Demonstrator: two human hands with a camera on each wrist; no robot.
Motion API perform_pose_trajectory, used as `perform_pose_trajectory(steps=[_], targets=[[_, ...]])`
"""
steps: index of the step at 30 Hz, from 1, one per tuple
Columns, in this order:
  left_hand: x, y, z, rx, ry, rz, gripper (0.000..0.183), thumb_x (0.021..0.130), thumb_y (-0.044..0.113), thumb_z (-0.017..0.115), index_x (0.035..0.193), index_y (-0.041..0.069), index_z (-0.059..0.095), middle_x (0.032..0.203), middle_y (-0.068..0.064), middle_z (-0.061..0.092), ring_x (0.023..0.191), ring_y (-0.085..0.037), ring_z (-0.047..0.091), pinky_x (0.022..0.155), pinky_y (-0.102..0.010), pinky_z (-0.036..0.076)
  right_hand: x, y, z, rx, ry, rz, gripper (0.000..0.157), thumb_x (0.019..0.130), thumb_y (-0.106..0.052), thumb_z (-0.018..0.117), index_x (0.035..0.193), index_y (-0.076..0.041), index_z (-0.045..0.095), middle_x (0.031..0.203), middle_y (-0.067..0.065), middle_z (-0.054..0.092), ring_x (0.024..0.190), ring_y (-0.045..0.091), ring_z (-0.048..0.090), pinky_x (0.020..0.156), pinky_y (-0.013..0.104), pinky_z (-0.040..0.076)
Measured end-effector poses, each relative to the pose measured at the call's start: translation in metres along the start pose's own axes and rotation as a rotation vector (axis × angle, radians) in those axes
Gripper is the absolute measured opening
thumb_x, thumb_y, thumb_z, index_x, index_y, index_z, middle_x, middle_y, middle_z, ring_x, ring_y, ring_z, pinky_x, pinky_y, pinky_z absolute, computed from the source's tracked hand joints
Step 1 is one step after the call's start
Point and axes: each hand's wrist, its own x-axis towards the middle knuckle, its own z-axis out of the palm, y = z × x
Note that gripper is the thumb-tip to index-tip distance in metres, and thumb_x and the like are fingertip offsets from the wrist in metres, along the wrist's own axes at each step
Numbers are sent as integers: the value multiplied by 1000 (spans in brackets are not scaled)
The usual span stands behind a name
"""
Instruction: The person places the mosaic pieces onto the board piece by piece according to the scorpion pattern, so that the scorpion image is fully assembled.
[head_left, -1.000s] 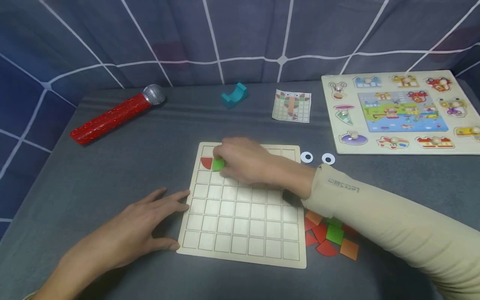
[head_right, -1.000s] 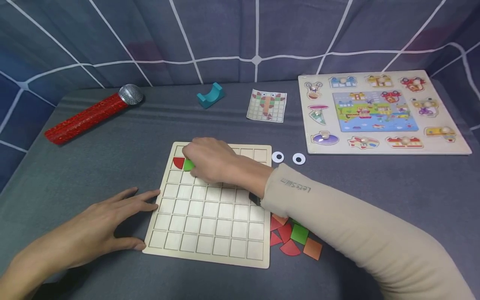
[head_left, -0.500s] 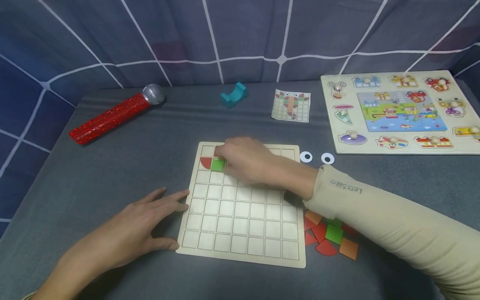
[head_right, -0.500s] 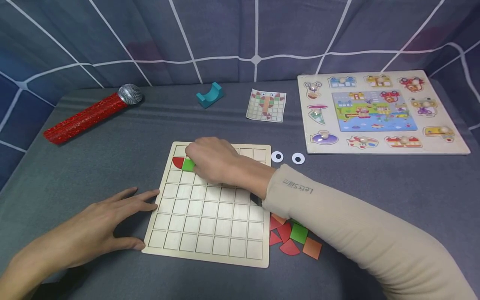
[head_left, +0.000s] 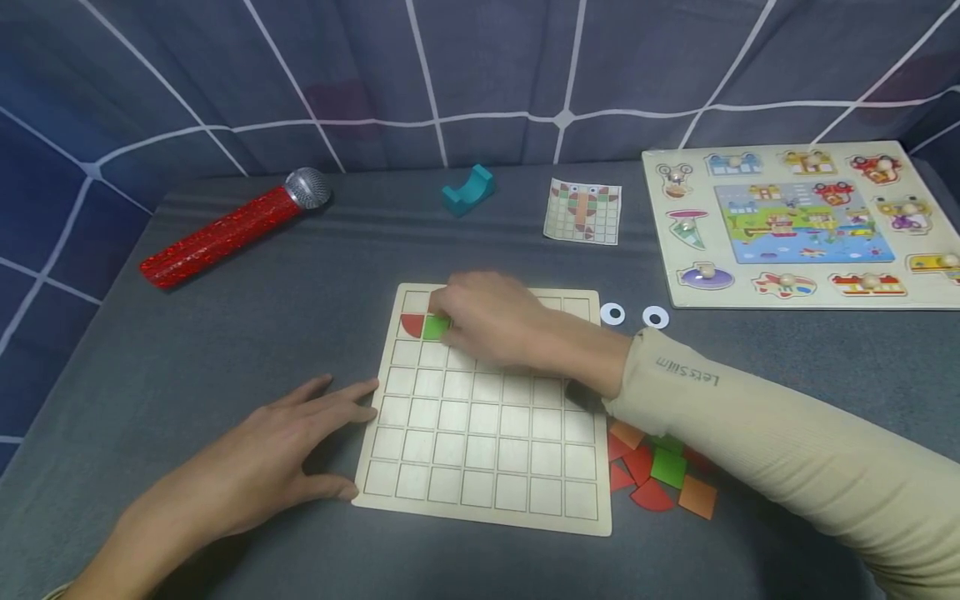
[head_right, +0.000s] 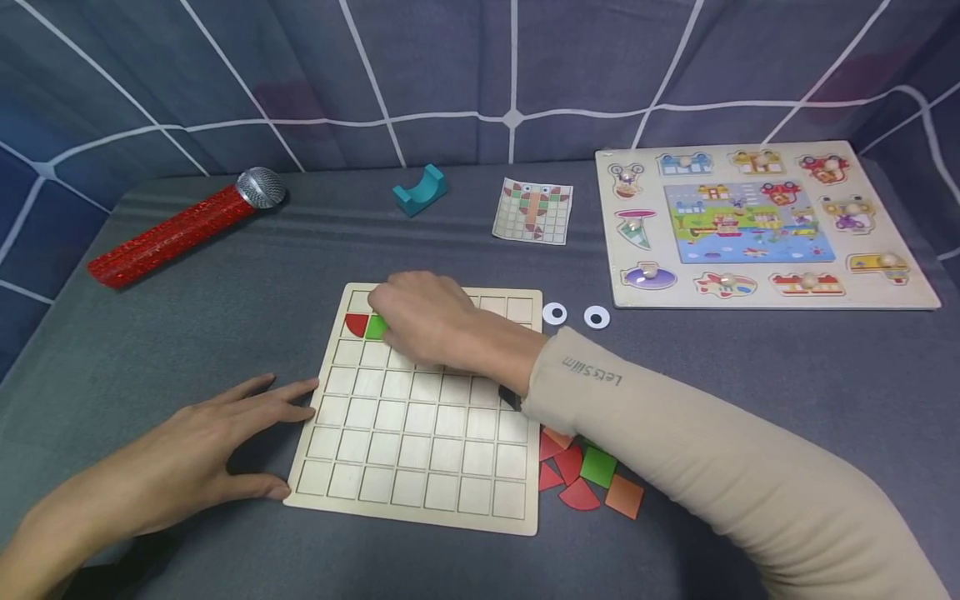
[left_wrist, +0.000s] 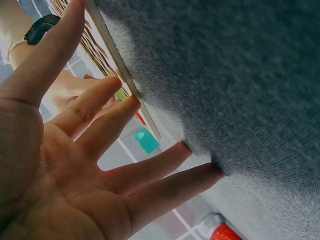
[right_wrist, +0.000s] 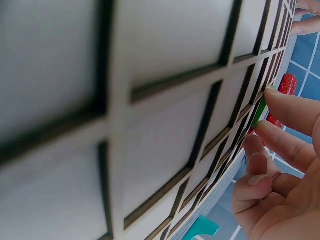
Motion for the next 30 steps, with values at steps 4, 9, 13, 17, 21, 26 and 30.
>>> perform_pose_trajectory(steps=[4, 9, 13, 17, 21, 26, 30], targets=[[0, 0, 0, 0, 9, 12, 74, 67, 46, 88, 133, 24, 61, 153, 3, 42, 130, -54, 40, 91, -70, 40, 0, 1, 0, 5, 8, 4, 7, 89, -7, 65, 92, -10, 70, 81, 0, 58, 78, 17, 52, 63, 30, 43], [1, 0, 0, -14, -5, 4, 76, 67, 47, 88, 134, 24, 60, 153, 4, 41, 131, -54, 39, 90, -71, 40, 1, 1, 1, 11, 11, 4, 7, 89, -7, 66, 93, -10, 71, 83, -3, 61, 80, 16, 55, 65, 31, 47], [0, 0, 0, -12, -8, -5, 76, 66, 47, 88, 134, 24, 60, 153, 4, 41, 130, -54, 39, 90, -72, 40, 1, 1, 0, 12, 2, 1, 8, 90, -8, 66, 96, -10, 71, 85, -3, 62, 82, 15, 56, 68, 31, 48], [0, -1, 0, -6, -4, -6, 76, 66, 47, 88, 133, 24, 61, 153, 4, 41, 130, -54, 39, 90, -71, 40, 2, 2, 0, 4, -10, 6, 12, 91, -10, 67, 102, -11, 72, 89, -3, 63, 86, 14, 57, 73, 31, 49], [-1, -1, 0, 8, 15, 8, 75, 66, 45, 89, 132, 23, 62, 152, 3, 43, 130, -53, 41, 90, -70, 41, 1, 3, 0, -2, -11, 2, 14, 91, -10, 67, 103, -12, 72, 90, -3, 64, 88, 14, 58, 74, 32, 49], [-1, -1, 1, 17, 27, 16, 74, 66, 44, 89, 132, 24, 62, 151, 3, 44, 129, -53, 42, 90, -69, 41, 0, 5, 0, -1, -3, -18, 18, 87, -2, 61, 98, -11, 71, 81, -3, 61, 81, 14, 56, 67, 31, 47], [-1, -1, 1, 8, 28, 20, 75, 67, 44, 88, 133, 23, 61, 152, 3, 43, 129, -54, 42, 90, -70, 41, -7, 9, -1, 20, -12, -28, 16, 85, -1, 59, 93, -10, 70, 77, -3, 59, 78, 15, 54, 67, 31, 46]])
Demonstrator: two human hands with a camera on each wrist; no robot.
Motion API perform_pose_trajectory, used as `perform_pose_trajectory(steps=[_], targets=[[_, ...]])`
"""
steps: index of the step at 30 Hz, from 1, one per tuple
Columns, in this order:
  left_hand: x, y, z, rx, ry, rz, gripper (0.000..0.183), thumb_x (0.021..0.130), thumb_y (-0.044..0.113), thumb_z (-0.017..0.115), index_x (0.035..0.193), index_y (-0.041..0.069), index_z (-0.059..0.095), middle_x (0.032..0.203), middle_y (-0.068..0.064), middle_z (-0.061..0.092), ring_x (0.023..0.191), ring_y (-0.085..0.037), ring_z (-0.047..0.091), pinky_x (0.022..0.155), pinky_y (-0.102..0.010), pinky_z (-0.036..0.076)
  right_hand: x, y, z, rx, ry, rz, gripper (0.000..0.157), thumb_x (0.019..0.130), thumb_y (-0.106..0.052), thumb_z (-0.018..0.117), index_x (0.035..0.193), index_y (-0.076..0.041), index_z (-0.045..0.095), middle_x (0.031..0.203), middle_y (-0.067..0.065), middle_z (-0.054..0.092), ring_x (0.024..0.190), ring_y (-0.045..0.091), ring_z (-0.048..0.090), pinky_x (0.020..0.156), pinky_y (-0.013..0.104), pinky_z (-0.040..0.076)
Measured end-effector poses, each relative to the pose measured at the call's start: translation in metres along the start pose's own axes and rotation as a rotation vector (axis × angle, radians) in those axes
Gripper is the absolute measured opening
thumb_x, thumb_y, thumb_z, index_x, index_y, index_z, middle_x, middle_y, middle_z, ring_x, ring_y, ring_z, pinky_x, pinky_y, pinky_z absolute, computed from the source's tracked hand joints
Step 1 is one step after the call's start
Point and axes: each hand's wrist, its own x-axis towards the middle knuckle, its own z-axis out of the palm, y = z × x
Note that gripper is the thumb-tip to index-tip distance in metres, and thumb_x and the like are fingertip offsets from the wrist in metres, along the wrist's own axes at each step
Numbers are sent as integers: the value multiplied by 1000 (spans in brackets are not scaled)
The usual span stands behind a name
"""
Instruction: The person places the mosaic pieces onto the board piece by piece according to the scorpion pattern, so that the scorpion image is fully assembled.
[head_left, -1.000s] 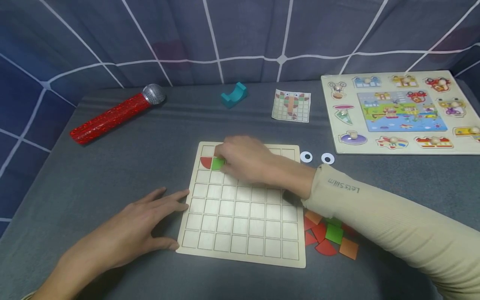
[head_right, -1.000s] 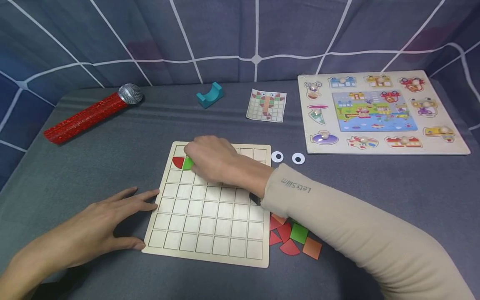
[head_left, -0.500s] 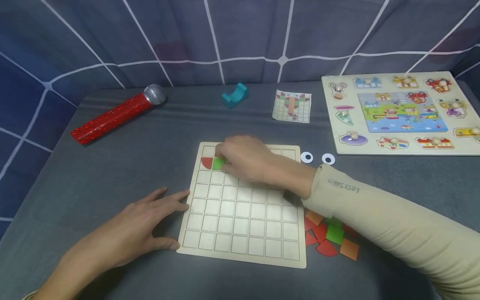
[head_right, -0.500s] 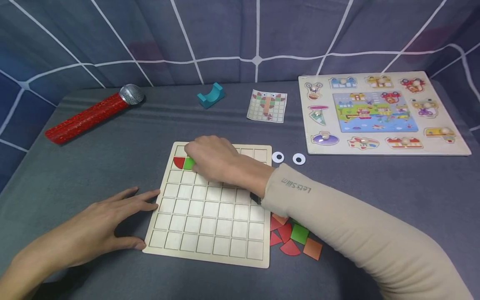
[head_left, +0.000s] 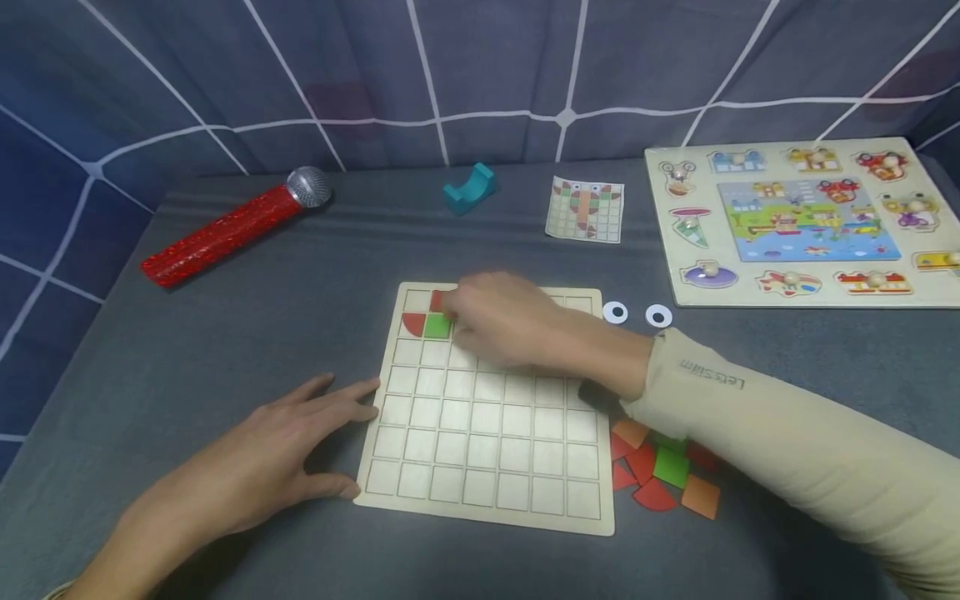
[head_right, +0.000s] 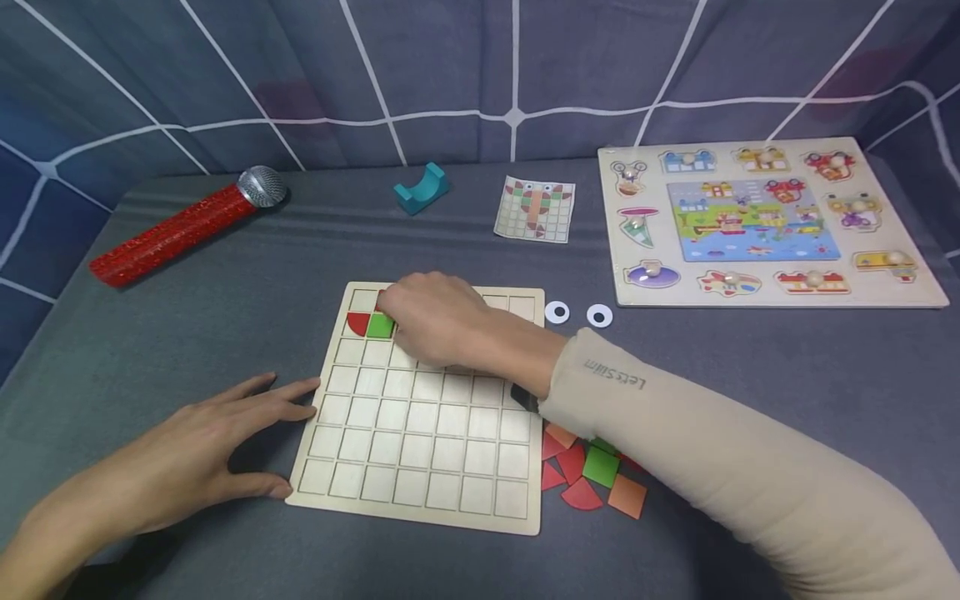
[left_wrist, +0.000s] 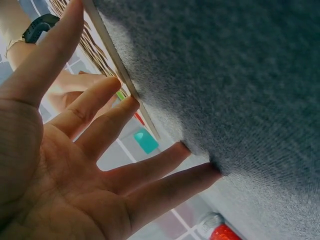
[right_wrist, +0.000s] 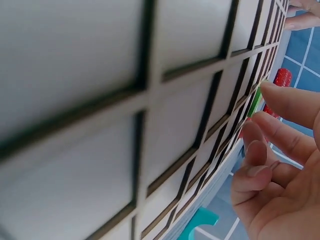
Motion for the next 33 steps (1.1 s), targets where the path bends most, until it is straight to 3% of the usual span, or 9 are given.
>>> perform_pose_trajectory(steps=[7, 12, 20, 33], targets=[[2, 1, -1, -22, -61, -61, 78, 66, 48, 88, 135, 26, 60, 154, 5, 40, 133, -53, 37, 91, -73, 38, -23, 8, -6, 63, -9, -6, 8, 86, -7, 61, 86, -11, 68, 67, -4, 50, 70, 16, 48, 71, 33, 44], [1, 1, -2, -12, -68, -55, 78, 66, 49, 87, 135, 25, 59, 154, 4, 40, 133, -53, 37, 90, -72, 39, -43, 12, -10, 124, -3, 28, 20, 90, -15, 68, 108, -10, 72, 89, -3, 64, 83, 15, 56, 86, 35, 47], [1, 3, -4, 3, -100, -82, 82, 67, 52, 85, 140, 28, 56, 155, 8, 36, 135, -50, 35, 92, -70, 40, -78, 23, -13, 149, 31, 60, 22, 88, -10, 70, 111, -10, 72, 101, 0, 65, 91, 15, 58, 85, 38, 49], [-2, 0, -2, 20, -44, -16, 79, 70, 49, 85, 140, 29, 54, 154, 8, 39, 133, -51, 38, 89, -68, 43, -134, 49, -26, 98, 27, 127, 28, 84, -16, 80, 111, -18, 73, 101, -9, 62, 84, 8, 55, 73, 35, 50]])
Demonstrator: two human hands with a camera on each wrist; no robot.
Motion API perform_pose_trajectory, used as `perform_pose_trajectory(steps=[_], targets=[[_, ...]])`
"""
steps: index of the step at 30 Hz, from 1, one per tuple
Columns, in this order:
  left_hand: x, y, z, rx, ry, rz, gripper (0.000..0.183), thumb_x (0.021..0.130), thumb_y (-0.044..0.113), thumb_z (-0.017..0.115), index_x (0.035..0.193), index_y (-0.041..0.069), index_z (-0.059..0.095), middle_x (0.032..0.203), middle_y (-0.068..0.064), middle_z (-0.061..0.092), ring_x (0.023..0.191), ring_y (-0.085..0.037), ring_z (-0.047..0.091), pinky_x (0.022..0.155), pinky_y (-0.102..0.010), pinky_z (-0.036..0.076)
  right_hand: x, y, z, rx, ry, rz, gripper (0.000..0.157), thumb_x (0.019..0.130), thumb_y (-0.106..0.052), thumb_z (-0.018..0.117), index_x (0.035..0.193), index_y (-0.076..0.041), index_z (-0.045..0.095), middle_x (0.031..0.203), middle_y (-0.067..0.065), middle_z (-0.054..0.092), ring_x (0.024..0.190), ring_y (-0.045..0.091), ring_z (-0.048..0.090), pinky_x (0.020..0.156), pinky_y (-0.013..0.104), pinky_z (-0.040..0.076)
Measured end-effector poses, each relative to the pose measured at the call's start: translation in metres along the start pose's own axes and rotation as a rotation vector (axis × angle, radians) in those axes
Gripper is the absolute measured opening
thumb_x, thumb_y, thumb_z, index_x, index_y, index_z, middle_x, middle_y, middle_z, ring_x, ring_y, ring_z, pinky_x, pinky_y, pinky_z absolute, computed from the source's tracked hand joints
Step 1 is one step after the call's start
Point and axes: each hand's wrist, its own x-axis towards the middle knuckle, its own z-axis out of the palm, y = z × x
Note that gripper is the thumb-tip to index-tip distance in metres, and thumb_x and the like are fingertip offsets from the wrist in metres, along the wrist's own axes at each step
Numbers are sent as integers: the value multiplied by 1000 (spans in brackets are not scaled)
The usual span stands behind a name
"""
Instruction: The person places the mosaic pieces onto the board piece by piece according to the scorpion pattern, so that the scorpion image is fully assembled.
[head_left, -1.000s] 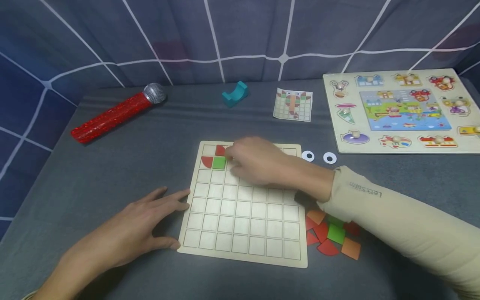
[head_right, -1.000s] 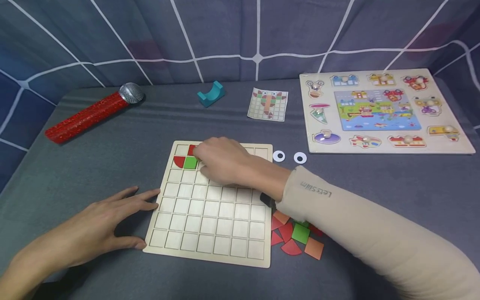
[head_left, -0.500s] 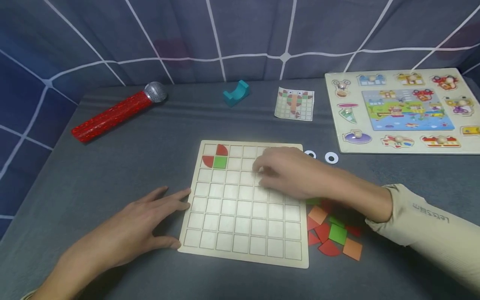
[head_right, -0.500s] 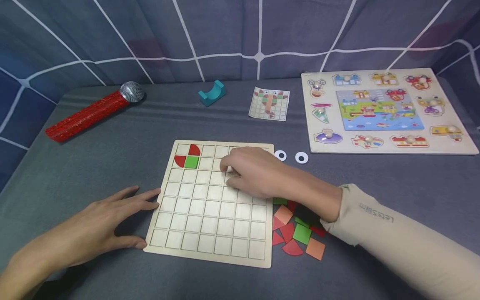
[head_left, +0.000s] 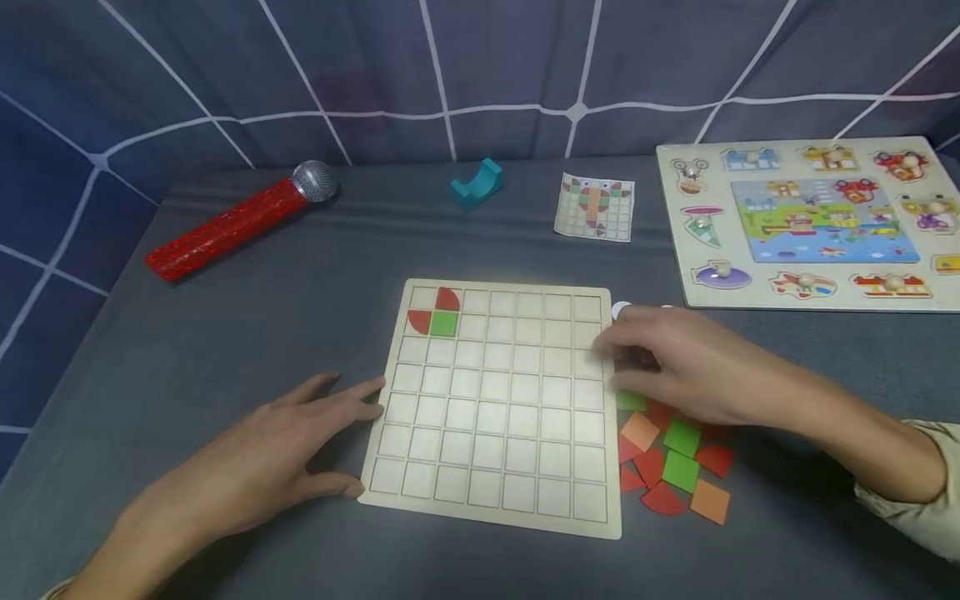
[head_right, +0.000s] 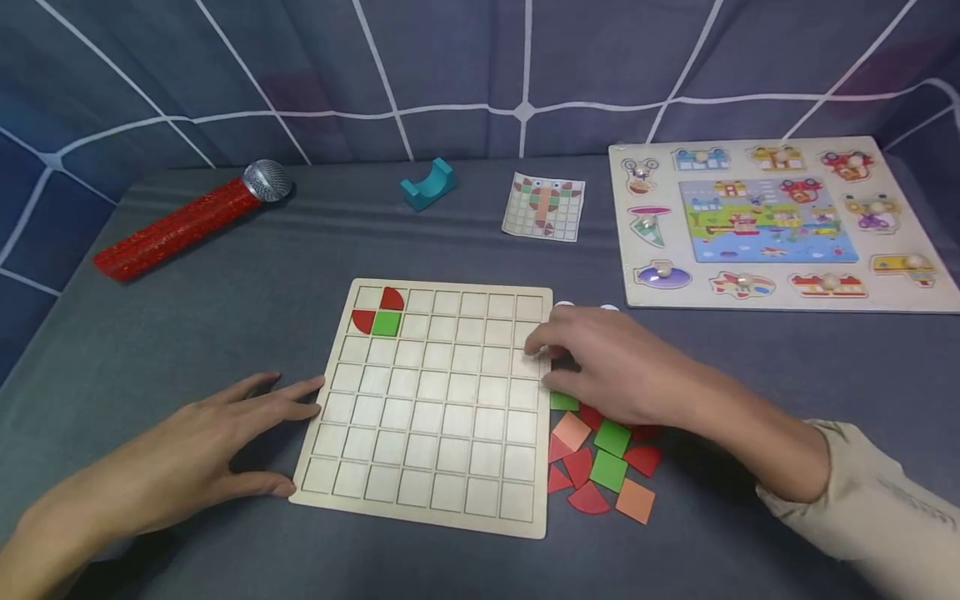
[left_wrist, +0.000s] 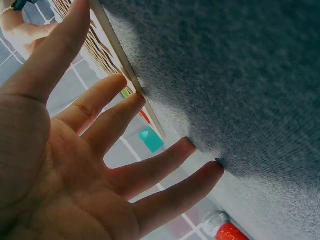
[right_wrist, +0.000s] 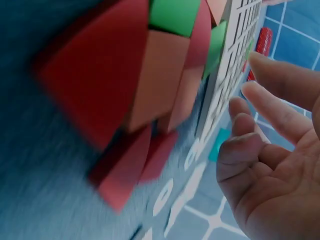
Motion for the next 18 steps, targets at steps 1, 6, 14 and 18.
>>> perform_pose_trajectory(steps=[1, 6, 14, 18], targets=[[0, 0, -1, -7, -7, -6, 79, 70, 48, 85, 140, 30, 54, 154, 9, 39, 133, -51, 38, 89, -68, 43, -3, 2, -1, -12, -5, 8, 28, 84, -18, 80, 110, -20, 73, 101, -10, 62, 84, 7, 55, 72, 34, 50], [-1, 2, -1, -10, -53, -38, 83, 68, 49, 86, 142, 33, 52, 156, 12, 34, 136, -49, 34, 91, -69, 42, -22, 15, -8, -68, -26, 67, 21, 84, -24, 81, 102, -31, 72, 92, -17, 58, 77, 4, 52, 65, 27, 48], [-2, 2, 3, 49, 3, 0, 86, 65, 48, 88, 141, 28, 53, 155, 4, 38, 131, -52, 40, 88, -68, 44, -39, 33, -7, -113, -67, 97, 31, 82, -25, 82, 110, -33, 70, 100, -19, 58, 85, 3, 53, 72, 32, 50], [-2, 4, 4, 63, 16, 6, 85, 65, 49, 87, 140, 27, 54, 154, 2, 40, 128, -53, 44, 88, -68, 44, -41, 34, -4, -126, -81, 93, 32, 83, -23, 81, 111, -32, 70, 98, -19, 56, 83, 3, 51, 70, 30, 48]])
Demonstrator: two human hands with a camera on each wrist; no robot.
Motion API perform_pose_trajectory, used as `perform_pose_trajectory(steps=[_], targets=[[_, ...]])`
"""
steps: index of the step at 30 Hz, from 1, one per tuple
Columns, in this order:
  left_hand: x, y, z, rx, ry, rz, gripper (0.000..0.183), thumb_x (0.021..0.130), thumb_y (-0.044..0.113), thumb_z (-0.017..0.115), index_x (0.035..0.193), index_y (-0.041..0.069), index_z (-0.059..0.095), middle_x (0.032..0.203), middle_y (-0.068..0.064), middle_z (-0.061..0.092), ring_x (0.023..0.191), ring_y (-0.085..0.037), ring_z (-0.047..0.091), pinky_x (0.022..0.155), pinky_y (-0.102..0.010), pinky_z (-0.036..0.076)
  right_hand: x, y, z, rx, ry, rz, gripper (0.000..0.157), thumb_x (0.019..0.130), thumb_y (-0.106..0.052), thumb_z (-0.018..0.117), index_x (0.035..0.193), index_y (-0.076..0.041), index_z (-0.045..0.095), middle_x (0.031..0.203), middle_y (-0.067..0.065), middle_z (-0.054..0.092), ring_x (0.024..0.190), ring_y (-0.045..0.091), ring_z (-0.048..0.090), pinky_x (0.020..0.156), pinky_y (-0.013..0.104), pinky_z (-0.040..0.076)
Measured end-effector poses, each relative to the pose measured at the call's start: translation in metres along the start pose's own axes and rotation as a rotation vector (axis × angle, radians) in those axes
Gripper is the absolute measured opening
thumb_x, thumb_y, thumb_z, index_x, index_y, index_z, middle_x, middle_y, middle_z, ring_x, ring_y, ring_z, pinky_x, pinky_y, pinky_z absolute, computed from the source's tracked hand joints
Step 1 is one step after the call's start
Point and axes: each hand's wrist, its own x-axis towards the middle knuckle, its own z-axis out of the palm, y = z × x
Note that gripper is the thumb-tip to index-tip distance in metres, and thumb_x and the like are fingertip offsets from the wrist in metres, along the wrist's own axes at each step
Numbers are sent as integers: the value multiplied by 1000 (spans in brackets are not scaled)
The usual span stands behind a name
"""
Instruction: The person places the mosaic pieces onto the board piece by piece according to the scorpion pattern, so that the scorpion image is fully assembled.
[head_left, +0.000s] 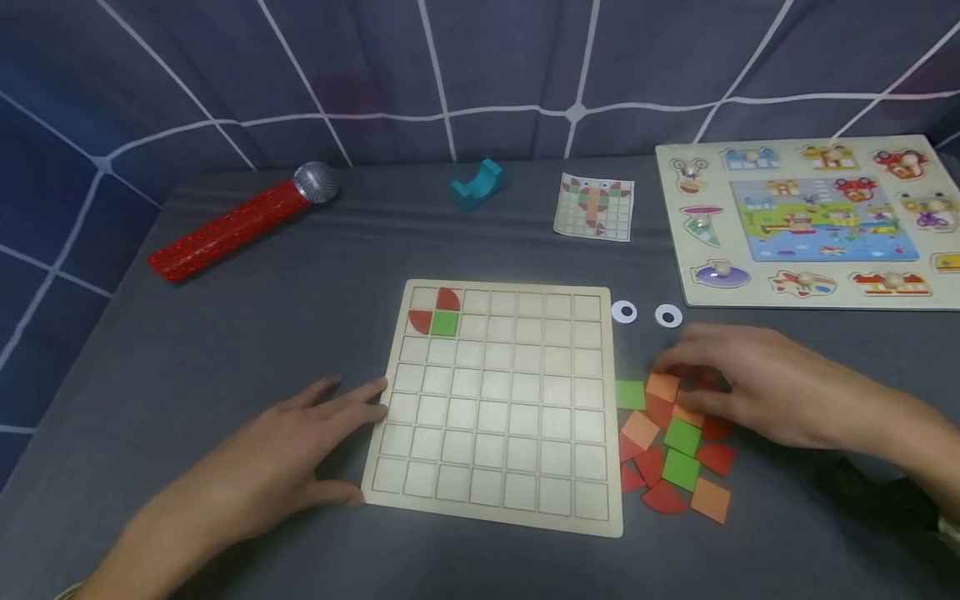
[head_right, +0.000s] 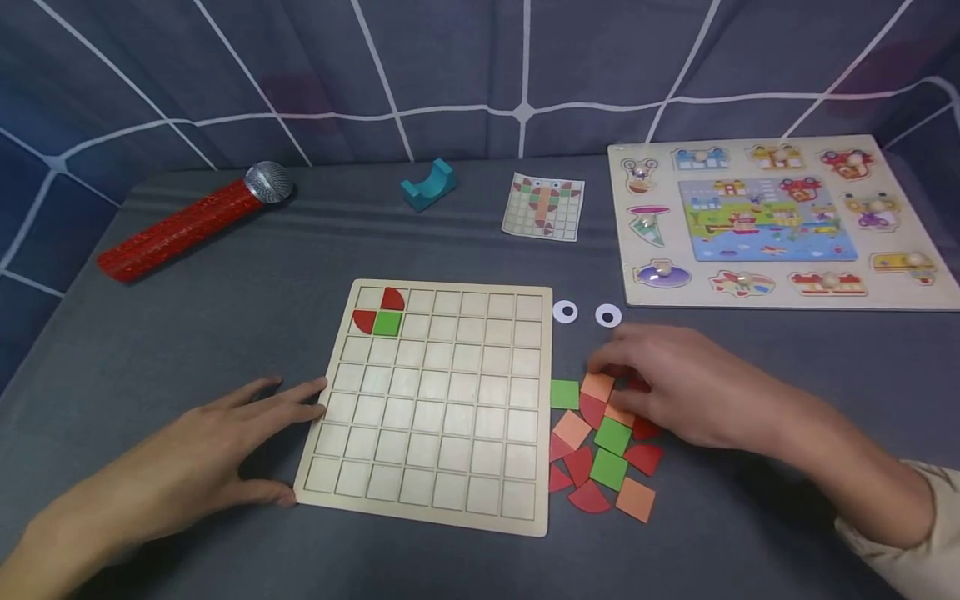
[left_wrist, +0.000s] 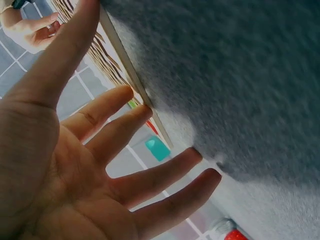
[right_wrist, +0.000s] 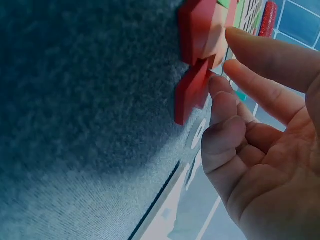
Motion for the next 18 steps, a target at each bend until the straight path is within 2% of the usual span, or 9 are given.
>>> perform_pose_trajectory(steps=[7, 11, 18], targets=[[2, 1, 1, -9, -16, -10, 85, 65, 50, 87, 140, 28, 54, 154, 1, 41, 126, -53, 45, 87, -69, 44, 0, -1, 2, -13, 11, 1, 33, 81, -20, 82, 110, -30, 70, 95, -18, 54, 80, 3, 50, 67, 29, 46], [3, -1, -2, -49, -22, 5, 82, 67, 48, 88, 139, 28, 55, 154, 2, 41, 128, -52, 43, 88, -68, 44, 0, 0, 2, -12, 17, 11, 35, 81, -19, 83, 112, -29, 70, 98, -17, 56, 82, 4, 51, 69, 31, 48], [4, -1, -3, -149, -94, -39, 80, 71, 52, 82, 142, 32, 52, 160, 8, 27, 140, -49, 26, 94, -71, 38, 4, -3, 0, -18, 41, 5, 29, 83, -20, 81, 110, -27, 71, 95, -15, 57, 79, 4, 51, 67, 30, 48]])
